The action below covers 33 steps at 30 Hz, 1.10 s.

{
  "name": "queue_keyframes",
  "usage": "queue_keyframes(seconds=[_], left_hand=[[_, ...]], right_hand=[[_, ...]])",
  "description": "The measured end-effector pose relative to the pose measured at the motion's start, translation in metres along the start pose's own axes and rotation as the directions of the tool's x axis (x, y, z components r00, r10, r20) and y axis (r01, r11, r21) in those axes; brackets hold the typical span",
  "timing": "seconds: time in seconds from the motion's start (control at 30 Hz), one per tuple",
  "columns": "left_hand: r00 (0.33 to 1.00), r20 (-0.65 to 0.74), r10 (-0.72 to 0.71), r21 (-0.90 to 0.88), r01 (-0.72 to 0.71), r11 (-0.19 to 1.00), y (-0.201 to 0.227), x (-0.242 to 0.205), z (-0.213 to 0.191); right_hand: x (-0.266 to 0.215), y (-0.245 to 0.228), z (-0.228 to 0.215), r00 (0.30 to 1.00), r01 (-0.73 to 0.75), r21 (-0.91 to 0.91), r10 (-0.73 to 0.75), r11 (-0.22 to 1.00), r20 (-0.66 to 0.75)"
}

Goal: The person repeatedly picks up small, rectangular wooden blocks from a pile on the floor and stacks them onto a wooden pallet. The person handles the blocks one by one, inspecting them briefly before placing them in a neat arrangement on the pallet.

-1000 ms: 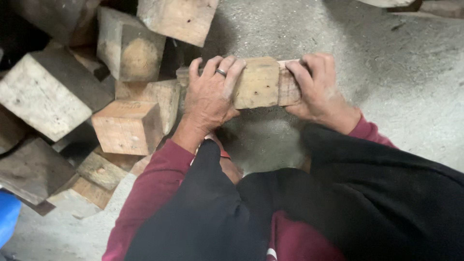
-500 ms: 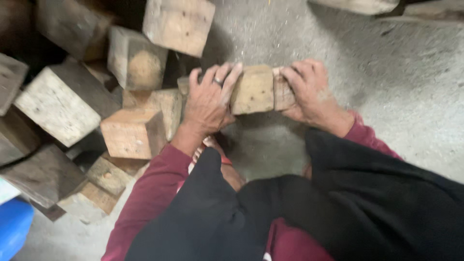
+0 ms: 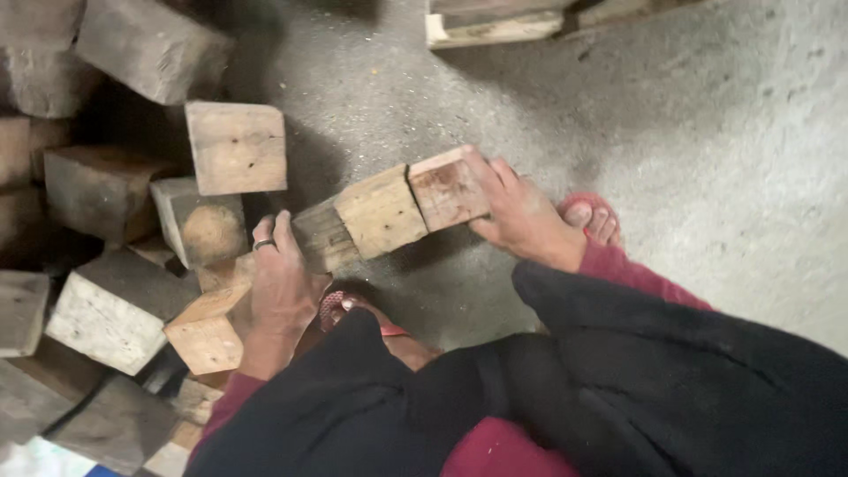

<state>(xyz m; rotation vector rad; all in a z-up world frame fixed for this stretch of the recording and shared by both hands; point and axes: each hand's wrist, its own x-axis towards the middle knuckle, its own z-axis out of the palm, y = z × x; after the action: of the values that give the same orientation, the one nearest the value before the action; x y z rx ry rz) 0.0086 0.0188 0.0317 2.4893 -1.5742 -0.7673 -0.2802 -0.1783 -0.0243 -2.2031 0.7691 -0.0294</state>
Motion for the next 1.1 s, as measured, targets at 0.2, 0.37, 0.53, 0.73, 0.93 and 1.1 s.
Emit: queue_keyframes(seconds=[0.2,0.37,0.53,0.73,0.93,1.1], left_hand=[[0.985,-0.098,0.143,-0.077,-0.151,0.986,0.008,0.014,0.012],[0.916,-0.192,0.352,-0.06,-0.369,0.927,0.06,0.08,0.032],[0.926,-0.064,0.371,-0.19,-0.377,0.907,0.117,0.137,0.042],[0.868,-0.21,0.451,-0.171,-0.486,0.857,0.14,0.161,0.04],[0.928,-0.253,0.274,-0.43,-0.361,0.827,0.132,0.168,0.052],[0.965,-0.186,0.186,-0.561,-0.259,0.786,0.128,0.168,0.052]], right_hand=[[-0.001,0.028,-0.001,0.998,0.053,-0.069,-0.054,0.996,-0.02],[-0.028,0.093,-0.045,0.99,-0.027,-0.241,-0.007,0.97,-0.14],[-0.055,0.138,-0.086,0.961,-0.242,-0.231,0.201,0.942,-0.189],[-0.048,0.143,-0.115,0.941,-0.238,-0.168,0.184,0.956,-0.285],[-0.021,0.151,-0.118,0.947,-0.229,-0.153,0.183,0.961,-0.264],[-0.027,0.152,-0.119,0.943,-0.265,-0.126,0.229,0.956,-0.243]])
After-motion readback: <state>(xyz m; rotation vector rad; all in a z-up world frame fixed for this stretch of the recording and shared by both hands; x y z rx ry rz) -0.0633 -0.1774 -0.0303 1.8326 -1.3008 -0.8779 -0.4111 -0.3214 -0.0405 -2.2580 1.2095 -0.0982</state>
